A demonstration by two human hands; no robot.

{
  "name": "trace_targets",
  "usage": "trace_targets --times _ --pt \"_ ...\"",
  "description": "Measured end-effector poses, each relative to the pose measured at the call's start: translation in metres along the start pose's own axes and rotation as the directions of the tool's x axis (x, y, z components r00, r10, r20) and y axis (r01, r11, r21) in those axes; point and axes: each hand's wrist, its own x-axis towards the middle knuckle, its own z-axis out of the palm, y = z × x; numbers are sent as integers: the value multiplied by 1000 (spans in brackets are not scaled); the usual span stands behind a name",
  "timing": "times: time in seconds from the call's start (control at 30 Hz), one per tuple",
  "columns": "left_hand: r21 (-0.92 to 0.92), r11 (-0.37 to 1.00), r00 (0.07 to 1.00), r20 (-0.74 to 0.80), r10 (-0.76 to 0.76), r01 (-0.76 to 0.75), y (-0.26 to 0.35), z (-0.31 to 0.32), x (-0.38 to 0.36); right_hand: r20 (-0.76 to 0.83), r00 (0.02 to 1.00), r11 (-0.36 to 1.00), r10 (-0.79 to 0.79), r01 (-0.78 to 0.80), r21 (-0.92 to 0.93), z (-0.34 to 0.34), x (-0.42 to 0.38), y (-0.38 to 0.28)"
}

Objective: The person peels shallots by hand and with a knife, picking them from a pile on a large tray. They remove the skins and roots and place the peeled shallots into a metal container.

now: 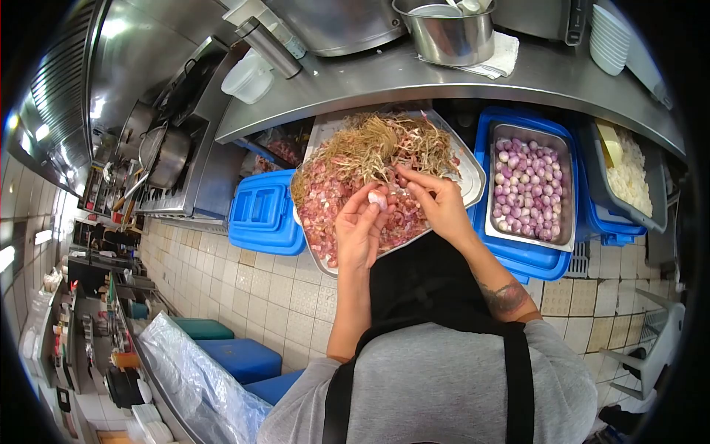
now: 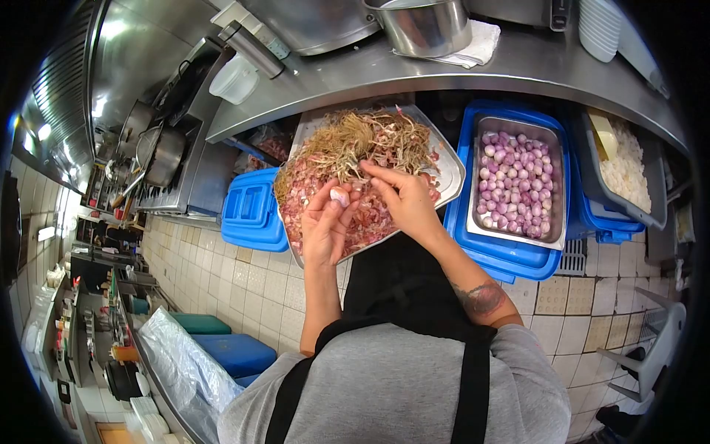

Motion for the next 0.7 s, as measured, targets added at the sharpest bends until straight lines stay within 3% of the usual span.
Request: trace_targets --times 0.07,0.17,0.27,0.5,0.6,0.7 --pt "-98 995 1000 -20 -6 4 0 -3 1 24 989 985 147 -144 -95 -8 1 -4" --pt "-193 981 998 -54 10 -20 -4 -10 4 15 998 990 -61 63 -130 0 -6 -2" --pt "-208 977 995 -100 31 -51 -9 -13 7 114 990 986 -81 97 -138 5 -14 -6" --pt "-169 978 987 -126 102 -122 -8 -9 5 115 965 966 -236 246 -80 16 -20 -17" --pt "-139 983 992 -60 114 -121 -9 -10 1 138 981 975 -137 158 -157 14 -21 -21" --pt "-161 981 989 -118 93 -112 -11 -3 -3 153 985 990 -86 102 -99 11 -18 -17"
